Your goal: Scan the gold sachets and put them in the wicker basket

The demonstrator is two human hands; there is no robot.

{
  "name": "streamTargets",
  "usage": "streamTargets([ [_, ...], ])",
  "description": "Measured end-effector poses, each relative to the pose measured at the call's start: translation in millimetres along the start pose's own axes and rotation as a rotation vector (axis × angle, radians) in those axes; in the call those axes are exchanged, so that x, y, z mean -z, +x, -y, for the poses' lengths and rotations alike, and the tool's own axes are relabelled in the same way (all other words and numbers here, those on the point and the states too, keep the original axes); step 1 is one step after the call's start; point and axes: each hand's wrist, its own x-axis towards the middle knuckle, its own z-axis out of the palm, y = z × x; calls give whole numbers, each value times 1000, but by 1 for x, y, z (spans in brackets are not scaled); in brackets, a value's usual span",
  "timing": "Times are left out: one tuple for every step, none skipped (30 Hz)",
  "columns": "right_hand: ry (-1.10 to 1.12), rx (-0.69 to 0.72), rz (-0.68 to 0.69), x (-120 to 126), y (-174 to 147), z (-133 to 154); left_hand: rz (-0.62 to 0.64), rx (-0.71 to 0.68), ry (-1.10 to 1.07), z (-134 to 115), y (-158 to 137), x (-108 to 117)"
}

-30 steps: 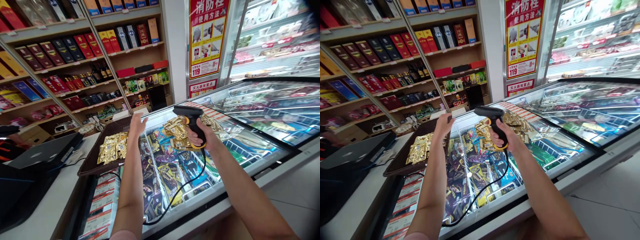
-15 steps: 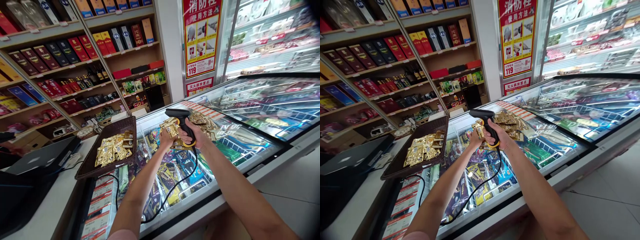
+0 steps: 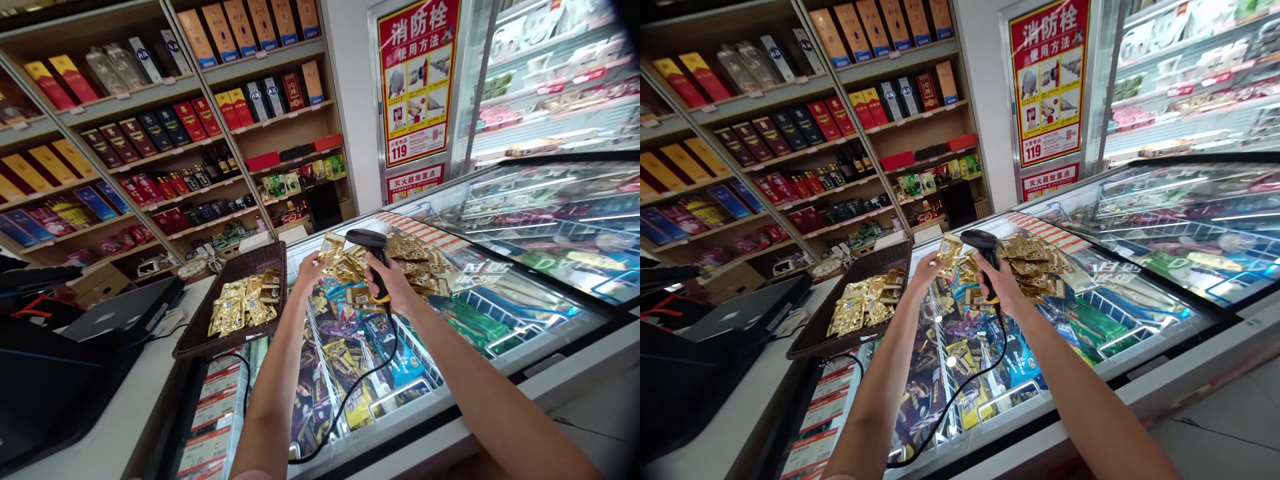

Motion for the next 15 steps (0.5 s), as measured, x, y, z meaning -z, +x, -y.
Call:
streamTargets([
  [-16,8,-16,-2,0,-2,5,-3,4,-3,0,15],
  [-26,11,-16,-3,-1,-3,4,-4,12,-6,0,30],
  [-33,9,-2,-5,-2,-3,10,-3,21,-8,-2,44],
  [-38,-2,24,-6,-4,-3,21,1,26,-10,-4,56],
  [-43,-24,61,-8,-7,-2,37,11,29,-12,-7,67],
  [-49,-55,107,-9,-10,-1,54,23,33,-13,-10,75],
  [-58,-89,159,-11,-14,-1,70,35,39,-13,-12,82],
  [-75,-118,216,-13,-17,-1,77,45,48,-13,-15,87],
  [-101,-134,271,-15,-20,-1,77,52,61,-13,-17,91],
  [-138,-135,316,-17,-22,-3,73,54,74,-13,-19,93],
  [-179,-123,348,-19,-24,-4,69,51,83,-13,-19,93],
  [-219,-106,370,-20,-25,-6,67,47,89,-13,-20,94],
  [-250,-91,385,-20,-26,-8,69,43,92,-13,-20,93],
  [-271,-83,392,-21,-26,-9,75,39,94,-13,-20,92],
  [-283,-80,395,-21,-26,-10,80,34,97,-14,-19,91],
])
